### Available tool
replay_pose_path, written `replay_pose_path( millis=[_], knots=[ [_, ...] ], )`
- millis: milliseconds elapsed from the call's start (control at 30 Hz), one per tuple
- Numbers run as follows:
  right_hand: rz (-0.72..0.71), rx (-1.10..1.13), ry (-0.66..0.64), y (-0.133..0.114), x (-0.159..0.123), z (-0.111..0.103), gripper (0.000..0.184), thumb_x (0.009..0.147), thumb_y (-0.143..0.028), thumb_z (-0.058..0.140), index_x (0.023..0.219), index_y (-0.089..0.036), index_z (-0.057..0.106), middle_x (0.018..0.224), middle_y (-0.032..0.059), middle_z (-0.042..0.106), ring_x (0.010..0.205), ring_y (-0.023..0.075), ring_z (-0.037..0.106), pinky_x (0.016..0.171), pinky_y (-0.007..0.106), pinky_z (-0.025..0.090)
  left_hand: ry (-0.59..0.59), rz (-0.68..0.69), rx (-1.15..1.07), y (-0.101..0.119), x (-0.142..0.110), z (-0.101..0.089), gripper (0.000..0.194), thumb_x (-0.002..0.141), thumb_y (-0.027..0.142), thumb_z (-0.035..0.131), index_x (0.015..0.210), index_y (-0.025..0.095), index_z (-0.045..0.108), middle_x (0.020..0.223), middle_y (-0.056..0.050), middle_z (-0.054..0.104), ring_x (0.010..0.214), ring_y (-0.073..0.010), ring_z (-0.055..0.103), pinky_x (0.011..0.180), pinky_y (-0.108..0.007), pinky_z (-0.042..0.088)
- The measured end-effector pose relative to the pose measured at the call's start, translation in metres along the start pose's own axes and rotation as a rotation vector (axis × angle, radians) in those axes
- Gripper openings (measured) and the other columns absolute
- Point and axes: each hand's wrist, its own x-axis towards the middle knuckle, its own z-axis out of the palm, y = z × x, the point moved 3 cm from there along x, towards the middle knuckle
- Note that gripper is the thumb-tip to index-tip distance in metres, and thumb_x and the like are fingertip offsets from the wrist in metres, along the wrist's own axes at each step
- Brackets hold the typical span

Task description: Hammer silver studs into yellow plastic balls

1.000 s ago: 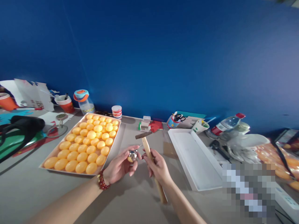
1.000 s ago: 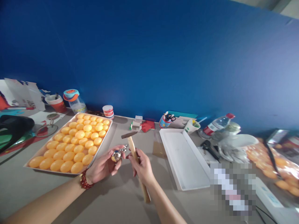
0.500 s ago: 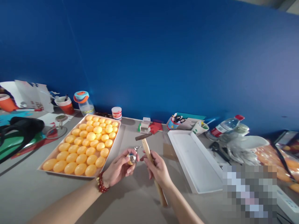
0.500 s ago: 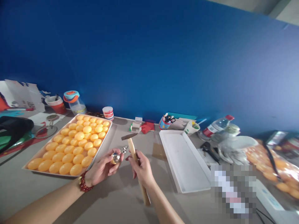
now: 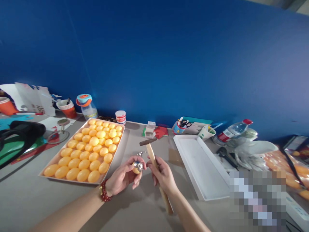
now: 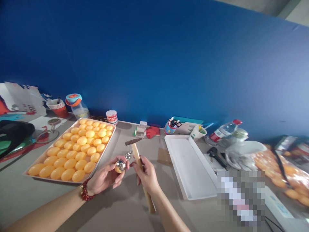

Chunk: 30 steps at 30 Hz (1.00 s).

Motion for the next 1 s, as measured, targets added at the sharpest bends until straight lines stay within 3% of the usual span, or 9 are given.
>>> replay_pose_path(
  millis=[333,500,667,833,1000],
  knots=[
    [0.01,0.004,0.0,-0.004,-0.001,0.0,0.039,0.088,-0.047,0.059,0.116,-0.021,0.056,0.094,0.0021,0.065,0.037,0.0027,0.042,0.032,0.017,0.04,0.05,0.015,0.04,-0.002,0.003,-0.007,0.029,0.095,0.031,0.049,0.122,0.022,0.058,0.109,-0.01,0.057,0.063,-0.0125,0.057,0.057,-0.03,0.05],
    [-0.008,-0.038,-0.012,-0.013,-0.006,-0.001,0.036,0.09,-0.048,0.055,0.112,-0.019,0.056,0.082,0.0009,0.067,0.034,0.0038,0.043,0.034,0.018,0.036,0.229,0.05,-0.003,-0.002,0.005,-0.02,0.028,0.094,0.034,0.056,0.117,0.02,0.061,0.097,-0.007,0.06,0.064,-0.0108,0.055,0.063,-0.027,0.048],
    [-0.017,-0.183,-0.125,-0.022,-0.011,-0.002,0.029,0.091,-0.044,0.054,0.104,-0.019,0.058,0.075,-0.0002,0.067,0.036,0.0056,0.046,0.035,0.017,0.038,0.349,0.148,0.003,0.003,0.008,-0.03,0.027,0.09,0.032,0.063,0.115,0.02,0.059,0.095,-0.005,0.062,0.068,-0.0115,0.056,0.066,-0.028,0.049],
    [-0.027,-0.315,-0.187,-0.028,-0.014,0.001,0.018,0.09,-0.037,0.054,0.093,-0.021,0.06,0.072,-0.0014,0.066,0.039,0.0065,0.049,0.036,0.016,0.039,0.334,0.139,-0.02,0.001,0.008,-0.031,0.03,0.091,0.036,0.061,0.116,0.02,0.06,0.081,-0.003,0.063,0.066,-0.0116,0.057,0.066,-0.028,0.049],
    [-0.041,-0.342,-0.159,-0.029,-0.014,-0.002,0.018,0.091,-0.036,0.053,0.1,-0.022,0.059,0.073,-0.0013,0.066,0.038,0.0063,0.048,0.037,0.016,0.038,0.325,0.147,-0.049,0.0,0.007,-0.031,0.031,0.091,0.036,0.06,0.117,0.02,0.058,0.09,-0.006,0.066,0.066,-0.0113,0.056,0.067,-0.029,0.049]
  ],
)
